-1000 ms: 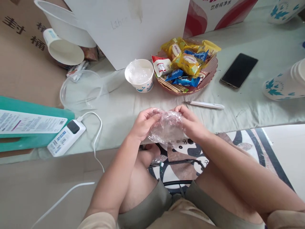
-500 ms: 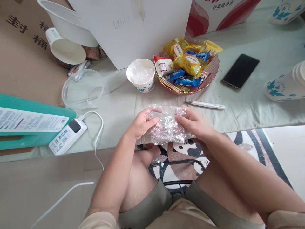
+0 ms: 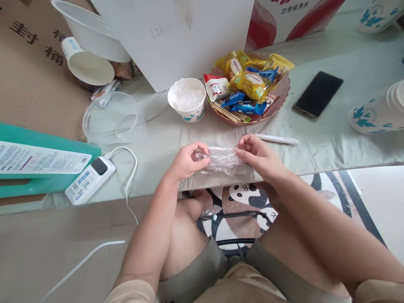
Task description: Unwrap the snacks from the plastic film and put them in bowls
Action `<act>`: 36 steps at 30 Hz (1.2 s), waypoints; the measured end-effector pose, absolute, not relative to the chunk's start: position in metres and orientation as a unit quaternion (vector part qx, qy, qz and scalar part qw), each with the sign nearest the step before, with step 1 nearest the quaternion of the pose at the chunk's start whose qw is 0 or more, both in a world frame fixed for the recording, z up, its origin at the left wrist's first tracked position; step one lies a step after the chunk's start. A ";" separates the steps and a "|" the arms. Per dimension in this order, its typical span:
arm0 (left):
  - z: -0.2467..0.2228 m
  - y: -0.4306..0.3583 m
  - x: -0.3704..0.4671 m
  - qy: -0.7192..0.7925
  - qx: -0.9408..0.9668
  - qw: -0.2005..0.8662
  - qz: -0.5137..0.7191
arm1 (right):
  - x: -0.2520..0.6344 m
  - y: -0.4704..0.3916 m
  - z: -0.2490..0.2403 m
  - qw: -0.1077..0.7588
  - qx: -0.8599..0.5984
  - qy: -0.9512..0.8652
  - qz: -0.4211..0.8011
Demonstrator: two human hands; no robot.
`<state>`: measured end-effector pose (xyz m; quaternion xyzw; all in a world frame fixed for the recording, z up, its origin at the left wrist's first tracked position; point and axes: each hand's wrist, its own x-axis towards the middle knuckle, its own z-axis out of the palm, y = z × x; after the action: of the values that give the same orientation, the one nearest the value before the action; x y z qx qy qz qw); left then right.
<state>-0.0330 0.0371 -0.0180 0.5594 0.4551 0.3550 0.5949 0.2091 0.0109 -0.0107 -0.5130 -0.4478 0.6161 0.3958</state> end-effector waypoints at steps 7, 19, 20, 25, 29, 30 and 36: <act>-0.013 0.033 -0.028 0.427 0.529 0.620 0.392 | 0.212 0.014 -0.001 0.259 -0.464 -0.507 0.678; -0.014 0.024 -0.013 0.362 0.401 0.782 0.310 | 0.196 0.000 -0.007 0.306 -0.397 -0.532 0.683; -0.014 0.024 -0.011 0.369 0.411 0.781 0.291 | 0.194 -0.001 -0.010 0.333 -0.409 -0.522 0.670; -0.015 0.025 -0.008 0.420 0.434 0.727 0.328 | 0.191 -0.002 -0.017 0.386 -0.420 -0.489 0.660; -0.013 0.030 -0.012 0.404 0.405 0.747 0.339 | 0.196 0.002 -0.016 0.387 -0.384 -0.486 0.683; -0.012 0.032 -0.013 0.399 0.394 0.756 0.339 | 0.197 0.003 -0.015 0.382 -0.379 -0.495 0.682; -0.010 0.042 -0.025 0.421 0.334 0.735 0.414 | 0.187 0.001 0.000 0.416 -0.502 -0.528 0.544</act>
<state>-0.0249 0.0422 -0.0102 0.3337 0.4208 0.4140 0.7350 0.1868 0.0012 0.0002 -0.5021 -0.5275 0.5443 0.4165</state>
